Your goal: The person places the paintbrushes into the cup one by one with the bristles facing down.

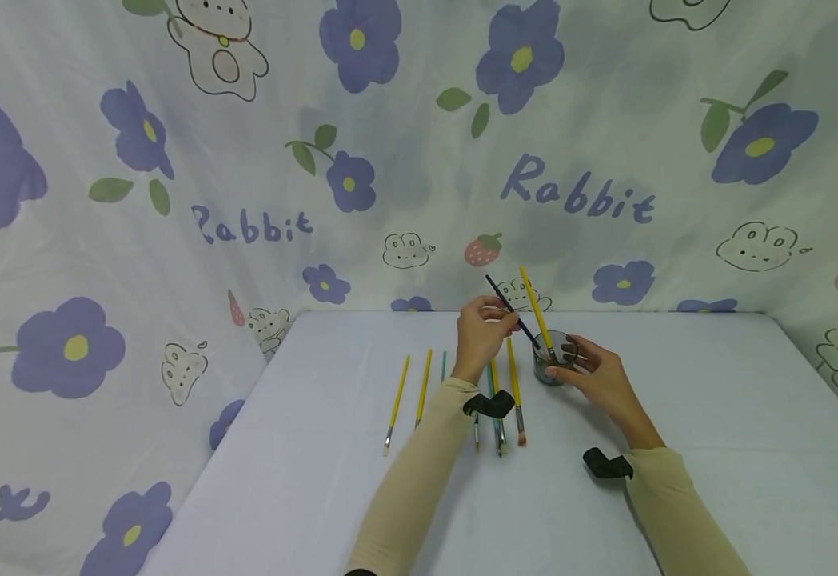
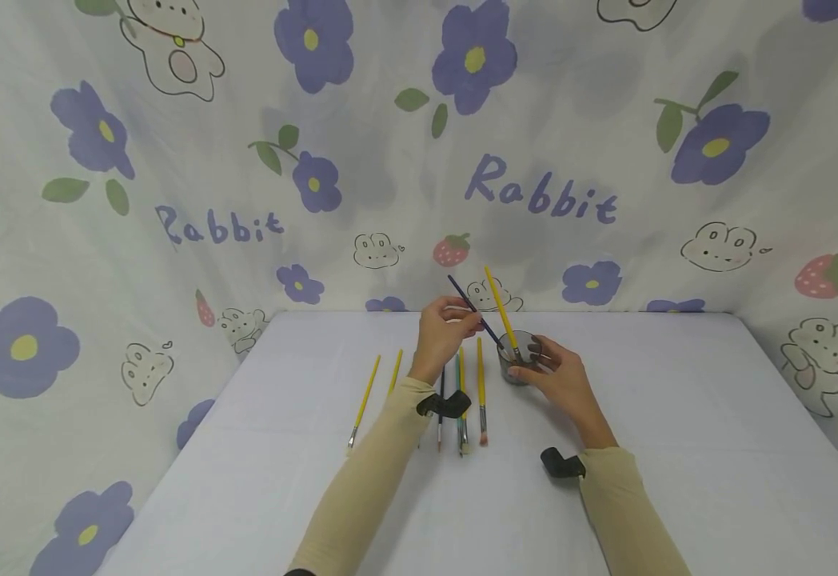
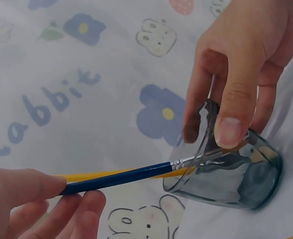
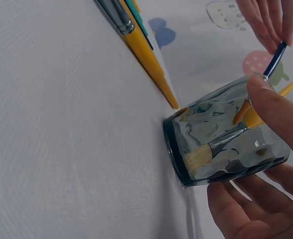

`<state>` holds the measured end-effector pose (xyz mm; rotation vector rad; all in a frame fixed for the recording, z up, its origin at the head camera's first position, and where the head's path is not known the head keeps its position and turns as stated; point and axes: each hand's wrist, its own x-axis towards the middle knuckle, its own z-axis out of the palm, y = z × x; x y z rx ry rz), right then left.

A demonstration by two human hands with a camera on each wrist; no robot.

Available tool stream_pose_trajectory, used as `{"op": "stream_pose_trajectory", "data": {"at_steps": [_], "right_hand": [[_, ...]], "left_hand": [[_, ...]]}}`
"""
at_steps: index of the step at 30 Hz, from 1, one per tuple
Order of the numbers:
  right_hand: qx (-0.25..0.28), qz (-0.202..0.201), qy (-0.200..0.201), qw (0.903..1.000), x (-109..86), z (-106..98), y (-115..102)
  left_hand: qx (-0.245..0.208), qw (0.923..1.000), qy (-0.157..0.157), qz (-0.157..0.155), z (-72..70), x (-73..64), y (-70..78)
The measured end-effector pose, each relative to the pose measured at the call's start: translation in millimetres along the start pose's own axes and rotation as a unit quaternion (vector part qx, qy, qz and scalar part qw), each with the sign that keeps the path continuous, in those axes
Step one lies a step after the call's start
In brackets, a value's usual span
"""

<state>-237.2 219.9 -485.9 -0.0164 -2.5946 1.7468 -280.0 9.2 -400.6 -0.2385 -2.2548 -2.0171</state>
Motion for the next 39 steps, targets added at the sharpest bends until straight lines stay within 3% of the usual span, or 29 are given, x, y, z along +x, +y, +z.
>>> {"op": "stream_pose_trajectory", "data": {"at_steps": [30, 39], "right_hand": [[-0.005, -0.012, -0.005, 0.9999, -2.6, -1.5, -4.5], [-0.007, -0.008, -0.004, 0.9999, -2.4, -1.8, -5.0]], "left_hand": [[0.038, 0.9991, -0.016, 0.009, 6.6, -3.9, -8.9], [0.027, 0.9993, -0.007, 0.023, -2.1, -4.4, -6.3]]}}
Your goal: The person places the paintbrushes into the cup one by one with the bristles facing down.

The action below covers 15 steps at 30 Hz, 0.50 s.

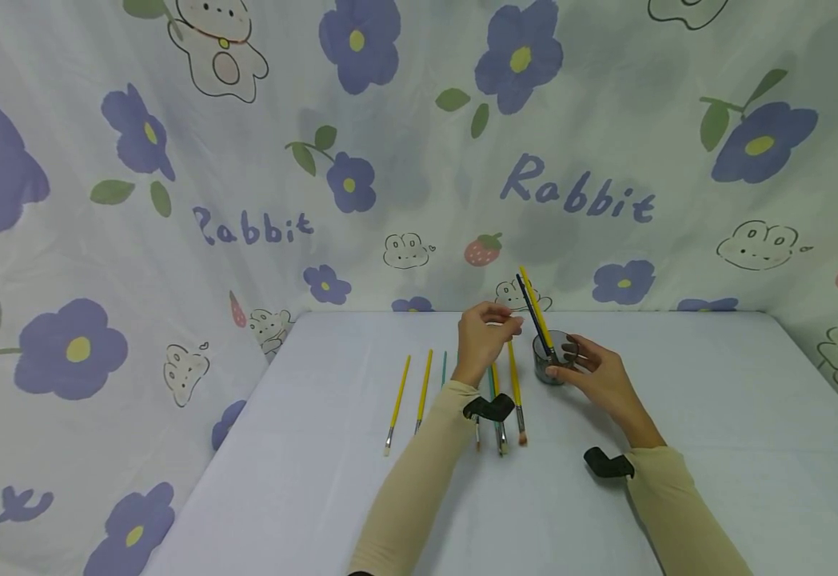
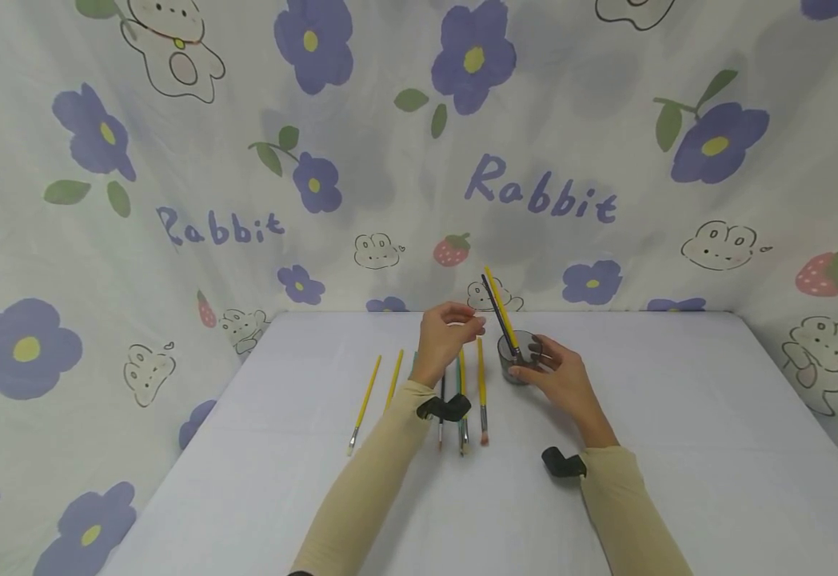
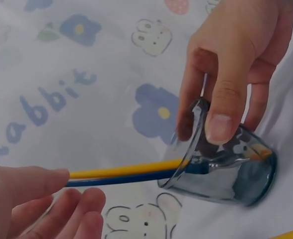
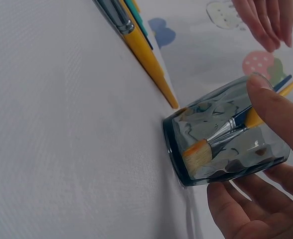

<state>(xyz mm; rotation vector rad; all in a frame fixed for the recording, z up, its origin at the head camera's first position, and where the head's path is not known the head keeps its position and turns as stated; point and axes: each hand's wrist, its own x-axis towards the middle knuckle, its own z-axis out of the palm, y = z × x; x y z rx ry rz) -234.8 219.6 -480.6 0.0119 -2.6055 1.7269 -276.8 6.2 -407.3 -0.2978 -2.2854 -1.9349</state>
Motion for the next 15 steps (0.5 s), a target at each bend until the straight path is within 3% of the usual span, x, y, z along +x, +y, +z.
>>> {"op": "stream_pose_trajectory", "data": {"at_steps": [7, 15], "right_hand": [[0.0, 0.002, -0.002, 1.0, 0.5, 1, 1], [0.0, 0.0, -0.002, 1.0, -0.9, 0, -1]], "left_hand": [[0.013, 0.9998, 0.011, 0.013, -27.8, 0.0, -0.4], [0.045, 0.9988, 0.011, -0.016, -75.9, -4.4, -1.2]]}}
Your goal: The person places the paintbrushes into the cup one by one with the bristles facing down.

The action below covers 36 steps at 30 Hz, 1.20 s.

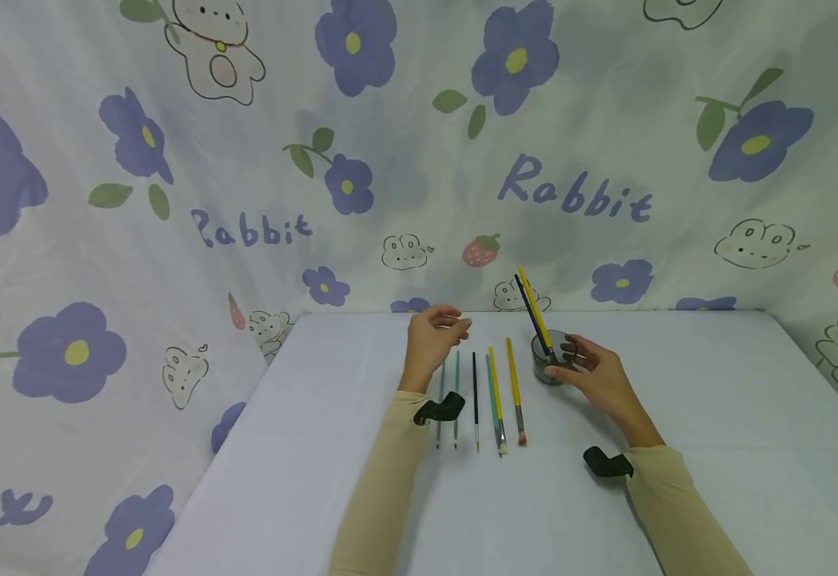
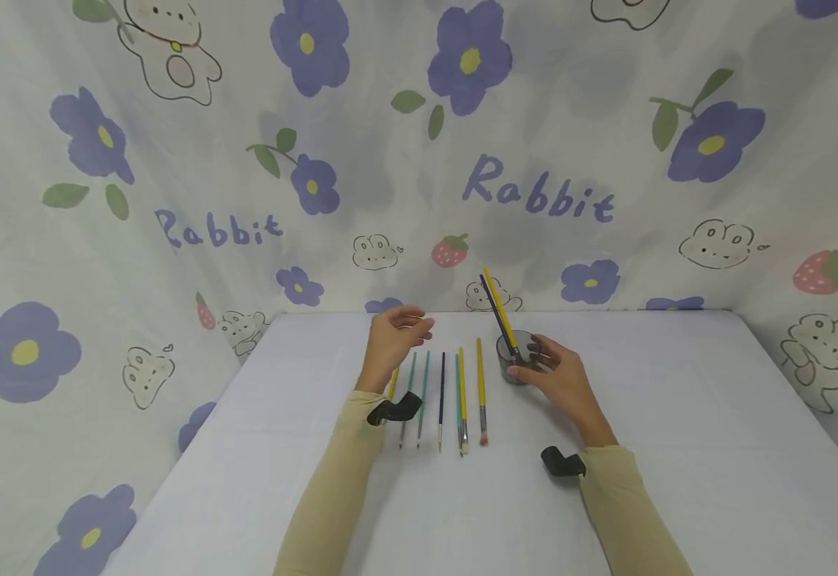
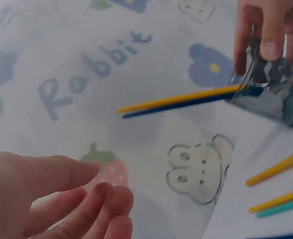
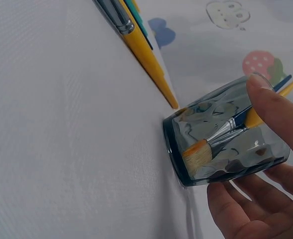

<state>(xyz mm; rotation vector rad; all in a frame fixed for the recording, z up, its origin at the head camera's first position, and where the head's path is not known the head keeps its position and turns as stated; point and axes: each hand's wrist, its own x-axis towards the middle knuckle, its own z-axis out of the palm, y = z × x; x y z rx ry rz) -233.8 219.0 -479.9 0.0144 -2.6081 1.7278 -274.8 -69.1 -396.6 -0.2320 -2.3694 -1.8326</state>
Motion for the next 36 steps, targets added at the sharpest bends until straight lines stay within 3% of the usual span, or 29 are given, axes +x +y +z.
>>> {"op": "stream_pose_trajectory", "data": {"at_steps": [5, 9, 13, 24, 31, 36], "right_hand": [[0.002, -0.01, -0.004, 0.9999, 0.4, 1, 0], [-0.003, -0.007, -0.001, 1.0, 0.8, 1, 1], [-0.006, -0.002, 0.002, 1.0, 1.2, 0, 1], [-0.005, 0.006, 0.003, 1.0, 0.2, 0, 1], [-0.007, 0.011, 0.002, 0.9999, -1.7, 0, -1], [-0.007, 0.005, 0.001, 1.0, -1.9, 1, -1]], "left_hand": [[0.002, 0.9992, 0.025, -0.031, -27.2, -4.7, -7.5], [0.014, 0.998, 0.026, -0.057, -43.2, -8.6, -15.0], [0.024, 0.9965, 0.024, -0.076, -55.2, -12.2, -25.2], [0.068, 0.991, 0.063, -0.097, -79.8, -11.9, -44.4], [0.152, 0.9775, 0.082, -0.122, -94.4, -13.5, -54.3], [0.198, 0.9662, 0.072, -0.148, -99.1, -14.2, -59.2]]}}
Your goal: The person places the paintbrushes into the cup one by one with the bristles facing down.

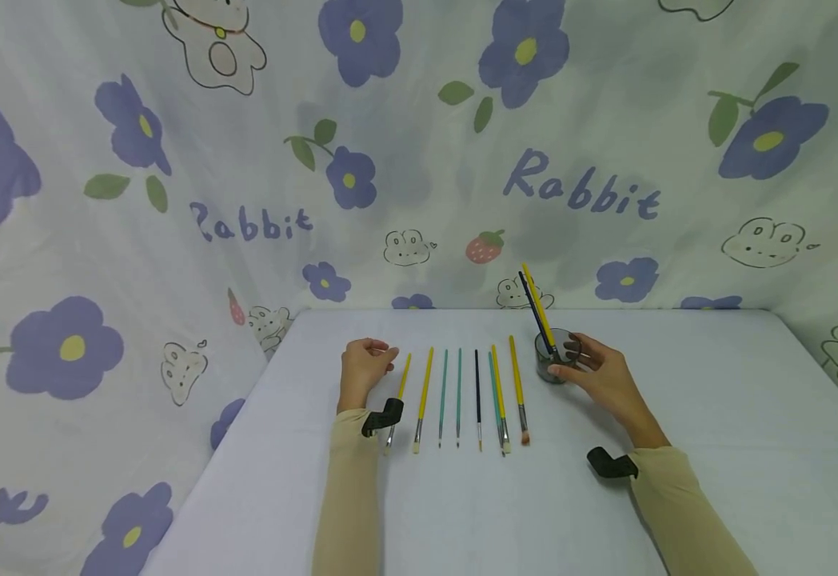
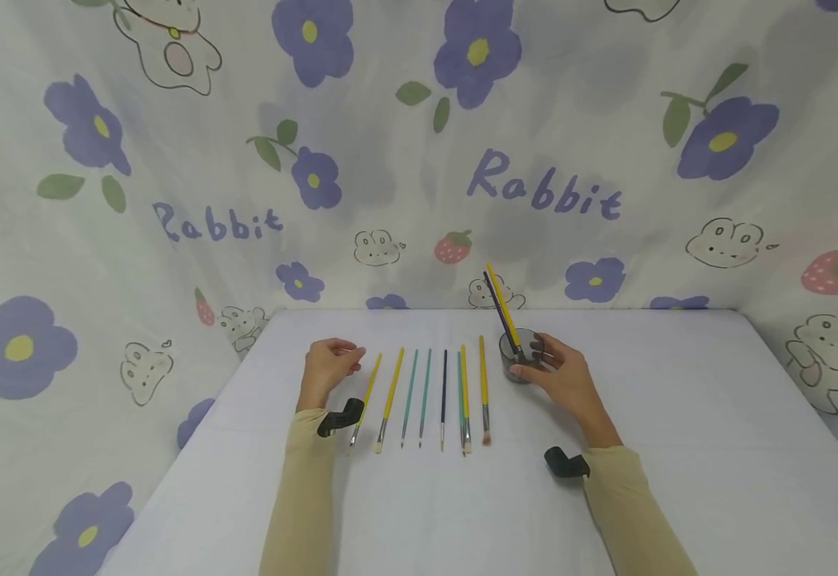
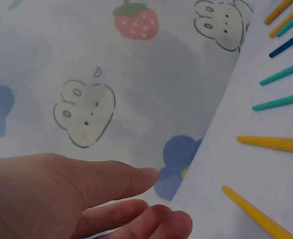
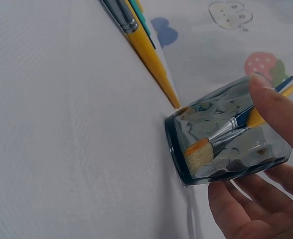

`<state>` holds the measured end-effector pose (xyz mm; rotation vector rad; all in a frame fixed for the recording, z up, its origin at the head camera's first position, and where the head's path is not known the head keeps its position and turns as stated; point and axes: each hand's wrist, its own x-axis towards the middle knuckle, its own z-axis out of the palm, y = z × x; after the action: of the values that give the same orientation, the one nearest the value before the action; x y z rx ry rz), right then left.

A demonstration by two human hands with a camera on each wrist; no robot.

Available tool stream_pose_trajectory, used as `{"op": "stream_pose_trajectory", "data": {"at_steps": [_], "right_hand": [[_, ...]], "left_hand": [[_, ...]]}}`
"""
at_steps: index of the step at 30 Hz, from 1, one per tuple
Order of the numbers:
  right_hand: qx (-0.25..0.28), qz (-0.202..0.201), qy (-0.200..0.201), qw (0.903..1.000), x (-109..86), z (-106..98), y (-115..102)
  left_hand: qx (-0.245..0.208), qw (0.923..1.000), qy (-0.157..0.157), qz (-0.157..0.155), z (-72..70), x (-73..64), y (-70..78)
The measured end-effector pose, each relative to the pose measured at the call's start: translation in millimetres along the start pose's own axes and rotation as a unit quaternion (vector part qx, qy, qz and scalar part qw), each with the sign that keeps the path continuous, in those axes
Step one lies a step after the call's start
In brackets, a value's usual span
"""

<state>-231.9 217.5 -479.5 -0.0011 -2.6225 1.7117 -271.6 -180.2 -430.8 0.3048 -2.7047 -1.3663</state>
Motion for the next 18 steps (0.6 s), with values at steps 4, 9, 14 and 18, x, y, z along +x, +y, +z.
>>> {"op": "stream_pose_trajectory", "data": {"at_steps": [4, 9, 14, 18], "right_hand": [[-0.002, 0.001, 0.001, 1.0, 0.3, -1, 1], [-0.004, 0.004, -0.001, 1.0, 0.7, -1, 2], [-0.001, 0.006, -0.004, 1.0, 1.0, -1, 0], [0.0, 0.006, -0.004, 1.0, 0.9, -1, 0]], "left_hand": [[0.048, 0.9983, -0.017, -0.028, 2.7, 0.8, -3.2], [0.093, 0.9935, -0.044, -0.047, 6.6, 0.8, -7.3], [0.115, 0.9903, -0.058, -0.052, 9.5, -0.5, -9.6], [0.118, 0.989, -0.067, -0.059, 11.5, -3.4, -7.1]]}}
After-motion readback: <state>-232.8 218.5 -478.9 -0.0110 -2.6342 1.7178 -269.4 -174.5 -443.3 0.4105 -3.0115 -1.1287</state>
